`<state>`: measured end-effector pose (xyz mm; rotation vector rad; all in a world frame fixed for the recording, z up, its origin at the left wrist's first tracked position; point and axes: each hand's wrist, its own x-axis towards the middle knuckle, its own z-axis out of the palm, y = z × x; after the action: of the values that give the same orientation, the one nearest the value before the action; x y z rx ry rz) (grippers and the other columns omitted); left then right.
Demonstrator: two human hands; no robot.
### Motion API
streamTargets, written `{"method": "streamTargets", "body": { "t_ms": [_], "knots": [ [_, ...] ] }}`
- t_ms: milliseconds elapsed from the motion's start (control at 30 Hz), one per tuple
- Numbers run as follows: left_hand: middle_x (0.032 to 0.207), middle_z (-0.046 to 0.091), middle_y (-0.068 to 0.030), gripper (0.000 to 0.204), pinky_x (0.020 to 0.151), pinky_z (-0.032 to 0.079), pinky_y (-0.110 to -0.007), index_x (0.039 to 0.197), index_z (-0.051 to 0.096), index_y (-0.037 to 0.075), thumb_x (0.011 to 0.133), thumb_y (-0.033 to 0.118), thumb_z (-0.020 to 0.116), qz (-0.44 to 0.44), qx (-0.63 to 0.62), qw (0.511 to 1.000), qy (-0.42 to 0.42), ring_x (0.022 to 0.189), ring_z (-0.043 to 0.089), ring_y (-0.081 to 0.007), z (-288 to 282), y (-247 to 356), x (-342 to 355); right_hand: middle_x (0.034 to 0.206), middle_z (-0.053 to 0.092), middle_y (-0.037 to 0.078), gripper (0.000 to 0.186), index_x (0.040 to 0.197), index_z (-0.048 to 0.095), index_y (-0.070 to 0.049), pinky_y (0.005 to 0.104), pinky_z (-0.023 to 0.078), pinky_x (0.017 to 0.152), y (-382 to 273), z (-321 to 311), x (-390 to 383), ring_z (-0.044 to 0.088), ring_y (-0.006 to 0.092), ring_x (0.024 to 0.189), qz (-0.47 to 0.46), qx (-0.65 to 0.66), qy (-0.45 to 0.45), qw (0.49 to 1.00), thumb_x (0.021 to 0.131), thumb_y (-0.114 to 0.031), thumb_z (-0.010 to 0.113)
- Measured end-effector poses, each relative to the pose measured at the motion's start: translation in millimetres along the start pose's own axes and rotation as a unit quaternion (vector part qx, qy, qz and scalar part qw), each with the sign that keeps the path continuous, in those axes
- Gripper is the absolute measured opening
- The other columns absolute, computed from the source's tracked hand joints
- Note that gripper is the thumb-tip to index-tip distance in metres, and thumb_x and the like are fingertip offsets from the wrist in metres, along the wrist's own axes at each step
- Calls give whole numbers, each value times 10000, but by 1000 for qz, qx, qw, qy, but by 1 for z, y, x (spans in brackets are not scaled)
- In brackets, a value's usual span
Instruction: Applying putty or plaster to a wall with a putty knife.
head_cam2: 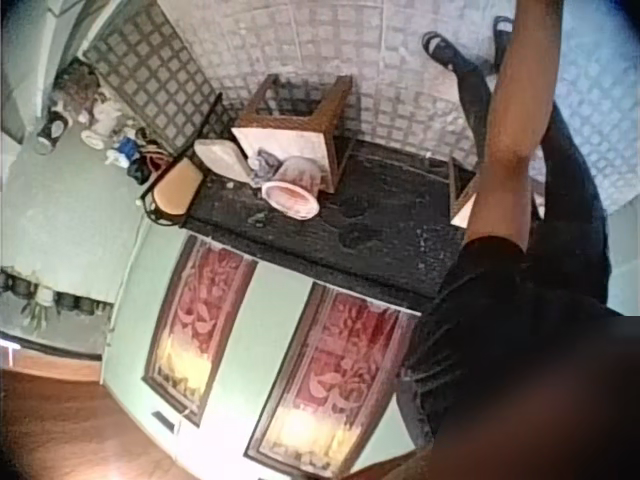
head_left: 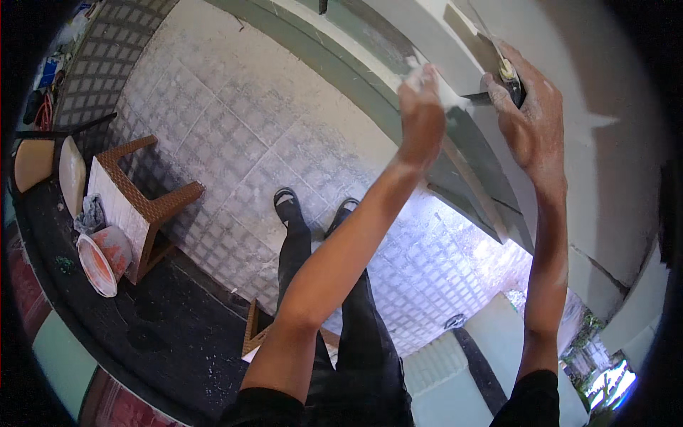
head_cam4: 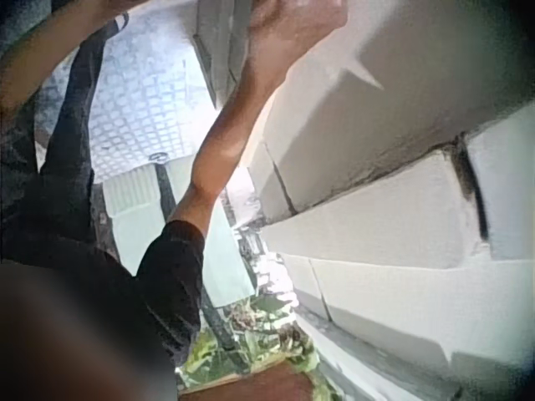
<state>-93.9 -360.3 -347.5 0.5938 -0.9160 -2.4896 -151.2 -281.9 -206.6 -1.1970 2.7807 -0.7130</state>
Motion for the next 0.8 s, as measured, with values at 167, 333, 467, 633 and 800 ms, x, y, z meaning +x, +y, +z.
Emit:
{"method": "streamTargets", "body": {
  "t_ms": [167,333,467,633,800],
  "knots": [
    [1162,587,-90,372,815,533,-325,1233,542,-6,1031,302,486,-78,-46,987,131,986,606,-171,17,-3,-19,1017,667,253,434,1270,588,0,398,492,870,1,3,0,655,346,873,46,24,22,998,888,-202,547],
    [1025,606,-89,323,747,506,-322,1141,576,-41,1032,244,469,-86,-1,985,151,878,587,-156,25,17,-20,965,682,240,426,1267,605,-16,415,508,835,5,4,-2,668,320,839,24,45,32,998,892,-212,562],
    [902,624,-87,311,688,469,-319,1035,614,-79,1023,199,473,29,-7,980,199,776,560,-143,20,10,-3,968,688,234,429,1274,607,-18,413,510,838,-4,5,-1,676,295,869,62,32,7,998,894,-216,576],
    [864,628,-130,311,691,465,-336,1011,608,-100,1025,181,475,-38,42,987,149,765,571,-184,29,13,-16,942,687,215,429,1280,611,-39,393,511,825,2,6,-5,659,267,838,62,3,52,997,898,-235,595],
    [954,617,-213,310,739,466,-354,1012,608,-108,1029,170,473,-28,79,976,203,815,594,-249,14,2,5,921,681,200,426,1267,605,-33,378,504,809,1,6,-2,646,269,813,41,42,32,998,905,-257,583]
  ]
}}
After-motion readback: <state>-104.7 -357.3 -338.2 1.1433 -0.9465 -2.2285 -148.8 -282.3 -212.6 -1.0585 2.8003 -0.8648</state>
